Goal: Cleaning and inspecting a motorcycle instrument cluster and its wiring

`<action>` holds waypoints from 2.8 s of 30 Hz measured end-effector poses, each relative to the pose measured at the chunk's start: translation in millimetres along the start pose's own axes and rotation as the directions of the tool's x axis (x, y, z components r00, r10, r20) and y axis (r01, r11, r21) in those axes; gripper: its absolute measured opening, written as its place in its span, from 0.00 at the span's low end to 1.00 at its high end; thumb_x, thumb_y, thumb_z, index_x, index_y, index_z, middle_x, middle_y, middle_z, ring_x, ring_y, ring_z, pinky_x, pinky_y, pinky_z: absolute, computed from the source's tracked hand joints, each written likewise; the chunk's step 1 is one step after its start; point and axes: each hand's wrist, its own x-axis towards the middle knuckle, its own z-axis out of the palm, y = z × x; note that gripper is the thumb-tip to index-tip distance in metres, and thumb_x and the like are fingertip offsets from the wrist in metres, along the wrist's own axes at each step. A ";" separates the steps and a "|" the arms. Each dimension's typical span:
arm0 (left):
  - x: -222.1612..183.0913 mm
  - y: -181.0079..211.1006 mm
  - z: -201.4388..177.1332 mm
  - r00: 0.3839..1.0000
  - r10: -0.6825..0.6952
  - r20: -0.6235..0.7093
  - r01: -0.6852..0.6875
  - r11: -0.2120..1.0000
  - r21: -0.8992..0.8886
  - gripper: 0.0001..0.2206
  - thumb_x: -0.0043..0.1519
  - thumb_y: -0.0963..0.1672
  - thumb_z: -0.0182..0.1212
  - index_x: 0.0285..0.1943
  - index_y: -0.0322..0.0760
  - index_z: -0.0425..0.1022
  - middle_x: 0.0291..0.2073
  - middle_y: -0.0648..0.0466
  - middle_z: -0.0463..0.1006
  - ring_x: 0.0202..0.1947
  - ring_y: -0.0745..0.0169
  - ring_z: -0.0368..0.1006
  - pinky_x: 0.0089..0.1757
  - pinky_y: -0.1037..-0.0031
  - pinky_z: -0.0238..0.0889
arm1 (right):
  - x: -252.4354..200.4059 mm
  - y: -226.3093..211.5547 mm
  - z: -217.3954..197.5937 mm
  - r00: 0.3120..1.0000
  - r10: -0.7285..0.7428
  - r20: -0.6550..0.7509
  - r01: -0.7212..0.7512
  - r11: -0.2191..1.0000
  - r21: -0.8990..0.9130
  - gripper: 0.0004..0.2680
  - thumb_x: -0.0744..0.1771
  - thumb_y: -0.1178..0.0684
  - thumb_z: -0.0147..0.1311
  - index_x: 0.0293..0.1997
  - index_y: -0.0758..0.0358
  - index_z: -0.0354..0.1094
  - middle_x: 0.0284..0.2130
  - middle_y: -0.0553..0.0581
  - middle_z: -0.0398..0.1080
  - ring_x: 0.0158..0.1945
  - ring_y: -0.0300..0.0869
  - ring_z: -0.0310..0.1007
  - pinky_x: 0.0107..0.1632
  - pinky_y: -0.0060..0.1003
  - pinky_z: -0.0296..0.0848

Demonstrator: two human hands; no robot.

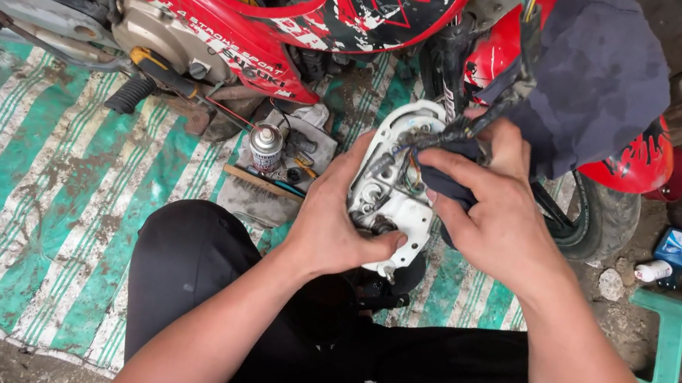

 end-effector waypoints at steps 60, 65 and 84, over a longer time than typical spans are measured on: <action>37.6 -20.7 -76.2 0.781 0.124 0.612 0.278 0.809 -0.518 0.47 0.46 0.43 0.78 0.81 0.26 0.65 0.69 0.44 0.80 0.64 0.52 0.78 0.67 0.64 0.68 | -37.0 101.9 -76.1 0.992 0.048 -0.116 -0.031 0.990 0.140 0.13 0.63 0.73 0.58 0.51 0.92 0.70 0.59 0.82 0.74 0.43 0.54 0.69 0.50 0.43 0.66; 43.3 -15.3 -80.7 0.790 0.068 0.609 0.210 0.903 -0.374 0.51 0.43 0.45 0.78 0.82 0.27 0.63 0.66 0.45 0.82 0.59 0.55 0.79 0.61 0.68 0.69 | -25.7 74.5 -68.0 0.994 -0.100 -0.036 0.102 0.993 0.055 0.08 0.60 0.70 0.64 0.39 0.81 0.71 0.57 0.77 0.76 0.38 0.50 0.70 0.44 0.40 0.68; 45.6 -18.0 -80.9 0.791 0.010 0.612 0.185 0.949 -0.254 0.51 0.42 0.46 0.78 0.81 0.27 0.63 0.67 0.43 0.81 0.61 0.55 0.79 0.61 0.70 0.68 | -14.0 51.6 -34.6 0.943 -0.212 0.258 0.276 0.930 -0.243 0.18 0.61 0.61 0.66 0.57 0.66 0.78 0.51 0.63 0.73 0.32 0.50 0.72 0.34 0.42 0.72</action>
